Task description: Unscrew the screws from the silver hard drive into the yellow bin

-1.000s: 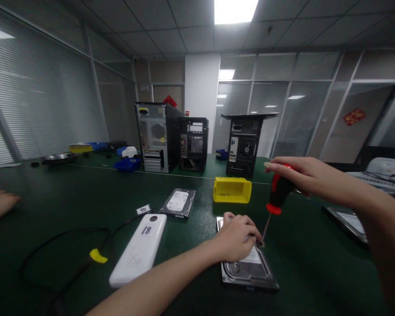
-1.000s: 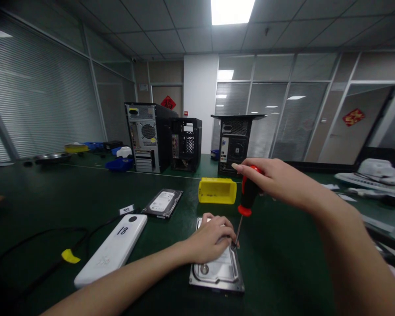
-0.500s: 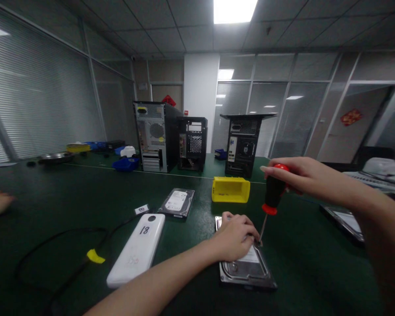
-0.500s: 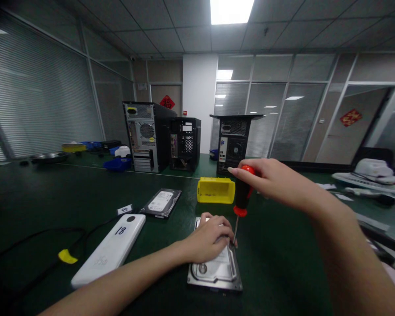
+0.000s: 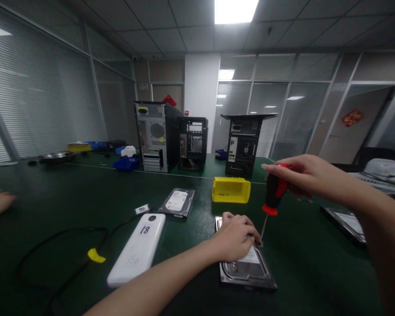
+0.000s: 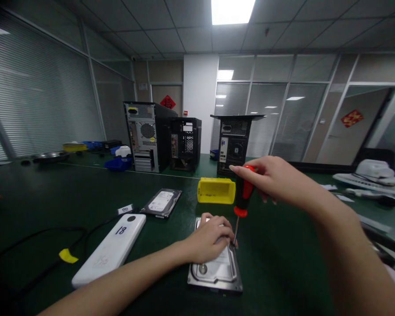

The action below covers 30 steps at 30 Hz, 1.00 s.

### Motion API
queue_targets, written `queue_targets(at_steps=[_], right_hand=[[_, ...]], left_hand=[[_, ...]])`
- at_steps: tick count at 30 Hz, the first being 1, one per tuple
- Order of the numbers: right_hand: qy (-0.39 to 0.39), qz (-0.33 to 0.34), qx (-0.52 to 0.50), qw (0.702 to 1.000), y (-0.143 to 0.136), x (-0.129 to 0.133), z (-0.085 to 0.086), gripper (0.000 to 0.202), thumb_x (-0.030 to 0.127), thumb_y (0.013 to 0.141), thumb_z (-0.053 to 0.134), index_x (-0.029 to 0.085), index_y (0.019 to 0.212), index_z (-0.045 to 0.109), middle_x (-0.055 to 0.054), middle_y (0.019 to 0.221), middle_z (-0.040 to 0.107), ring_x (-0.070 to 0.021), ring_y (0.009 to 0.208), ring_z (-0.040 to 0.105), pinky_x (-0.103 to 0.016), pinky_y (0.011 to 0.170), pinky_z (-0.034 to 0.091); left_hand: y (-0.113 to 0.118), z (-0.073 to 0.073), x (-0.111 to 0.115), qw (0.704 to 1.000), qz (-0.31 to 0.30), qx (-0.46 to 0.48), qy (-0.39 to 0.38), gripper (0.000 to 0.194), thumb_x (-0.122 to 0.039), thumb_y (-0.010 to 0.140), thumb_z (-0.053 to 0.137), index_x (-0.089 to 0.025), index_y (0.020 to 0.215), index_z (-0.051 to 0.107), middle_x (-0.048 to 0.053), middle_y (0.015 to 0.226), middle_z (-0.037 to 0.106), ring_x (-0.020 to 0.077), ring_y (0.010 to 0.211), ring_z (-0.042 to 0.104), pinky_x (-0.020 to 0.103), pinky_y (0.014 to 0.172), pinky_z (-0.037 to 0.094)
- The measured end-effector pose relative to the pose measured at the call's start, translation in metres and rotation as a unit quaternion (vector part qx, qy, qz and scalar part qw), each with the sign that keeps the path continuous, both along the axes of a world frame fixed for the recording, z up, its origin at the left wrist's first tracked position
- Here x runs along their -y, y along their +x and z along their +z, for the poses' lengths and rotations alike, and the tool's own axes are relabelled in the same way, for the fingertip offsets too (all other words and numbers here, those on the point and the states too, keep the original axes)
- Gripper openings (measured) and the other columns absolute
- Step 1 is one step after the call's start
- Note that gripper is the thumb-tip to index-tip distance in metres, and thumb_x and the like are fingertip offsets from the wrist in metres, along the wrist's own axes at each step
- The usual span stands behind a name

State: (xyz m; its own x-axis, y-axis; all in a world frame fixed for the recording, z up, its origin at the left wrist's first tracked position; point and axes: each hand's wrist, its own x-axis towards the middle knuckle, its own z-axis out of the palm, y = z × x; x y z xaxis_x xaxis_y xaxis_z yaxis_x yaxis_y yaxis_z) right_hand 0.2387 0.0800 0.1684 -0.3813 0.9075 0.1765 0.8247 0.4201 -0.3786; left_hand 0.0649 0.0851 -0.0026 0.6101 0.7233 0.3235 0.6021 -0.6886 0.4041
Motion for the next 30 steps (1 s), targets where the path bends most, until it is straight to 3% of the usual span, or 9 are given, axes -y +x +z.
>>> queue_targets(at_steps=[6, 12, 17, 23, 26, 28, 30], right_hand=[[0.082, -0.030, 0.034, 0.996, -0.004, 0.003, 0.003, 0.060, 0.065, 0.082, 0.039, 0.013, 0.071, 0.067, -0.007, 0.053, 0.057, -0.0162, 0.049, 0.053, -0.032, 0.052, 0.038], [0.113, -0.005, 0.042, 0.993, -0.003, -0.002, 0.001, 0.058, 0.065, 0.082, 0.041, 0.016, 0.097, 0.069, -0.011, 0.082, 0.068, -0.0222, 0.068, 0.061, -0.033, 0.060, 0.043], [0.079, -0.010, 0.016, 0.997, 0.003, -0.006, -0.004, 0.063, 0.066, 0.087, 0.027, 0.017, 0.088, 0.067, -0.010, 0.080, 0.067, -0.0204, 0.066, 0.059, -0.032, 0.060, 0.043], [0.050, 0.003, -0.005, 0.999, 0.004, -0.005, -0.004, 0.066, 0.068, 0.087, 0.024, 0.020, 0.121, 0.055, -0.011, 0.100, 0.067, -0.0197, 0.063, 0.061, -0.035, 0.059, 0.050], [0.072, 0.018, -0.012, 0.997, 0.000, -0.008, -0.004, 0.064, 0.066, 0.087, 0.030, 0.021, 0.125, 0.055, -0.010, 0.115, 0.064, -0.0253, 0.086, 0.064, -0.038, 0.073, 0.053], [0.094, 0.026, -0.005, 0.995, -0.003, -0.010, -0.004, 0.060, 0.062, 0.088, 0.031, 0.019, 0.119, 0.060, -0.010, 0.114, 0.065, -0.0279, 0.099, 0.062, -0.041, 0.085, 0.050], [0.093, 0.029, -0.001, 0.995, -0.003, -0.010, -0.004, 0.060, 0.061, 0.089, 0.031, 0.017, 0.114, 0.063, -0.010, 0.108, 0.067, -0.0284, 0.098, 0.062, -0.042, 0.086, 0.049]], left_hand=[[0.000, 0.001, 0.001, 1.000, -0.001, -0.003, -0.005, 0.025, -0.020, 0.091, 0.043, -0.023, 0.097, 0.066, 0.003, 0.107, 0.058, 0.0230, 0.109, 0.051, 0.043, 0.095, 0.028], [0.000, 0.001, 0.001, 1.000, 0.003, -0.006, -0.001, 0.025, -0.020, 0.092, 0.042, -0.023, 0.097, 0.066, 0.002, 0.108, 0.058, 0.0215, 0.108, 0.051, 0.042, 0.095, 0.027], [0.000, 0.001, 0.000, 1.000, -0.001, -0.009, -0.001, 0.023, -0.019, 0.090, 0.044, -0.023, 0.094, 0.066, 0.002, 0.105, 0.059, 0.0220, 0.107, 0.051, 0.043, 0.093, 0.029], [0.000, 0.000, 0.000, 1.000, 0.001, -0.004, -0.002, 0.023, -0.020, 0.091, 0.043, -0.023, 0.096, 0.066, 0.002, 0.106, 0.058, 0.0220, 0.107, 0.051, 0.043, 0.095, 0.028], [0.000, 0.000, 0.000, 1.000, 0.000, -0.007, -0.003, 0.023, -0.019, 0.090, 0.044, -0.022, 0.095, 0.066, 0.002, 0.106, 0.058, 0.0216, 0.107, 0.051, 0.043, 0.095, 0.027], [0.000, 0.000, 0.000, 1.000, 0.000, -0.006, -0.001, 0.022, -0.019, 0.090, 0.044, -0.022, 0.095, 0.066, 0.002, 0.105, 0.058, 0.0215, 0.107, 0.051, 0.043, 0.095, 0.027], [0.000, 0.001, 0.000, 1.000, 0.001, -0.005, -0.002, 0.022, -0.019, 0.090, 0.044, -0.022, 0.095, 0.066, 0.002, 0.106, 0.058, 0.0215, 0.107, 0.051, 0.042, 0.095, 0.028]])
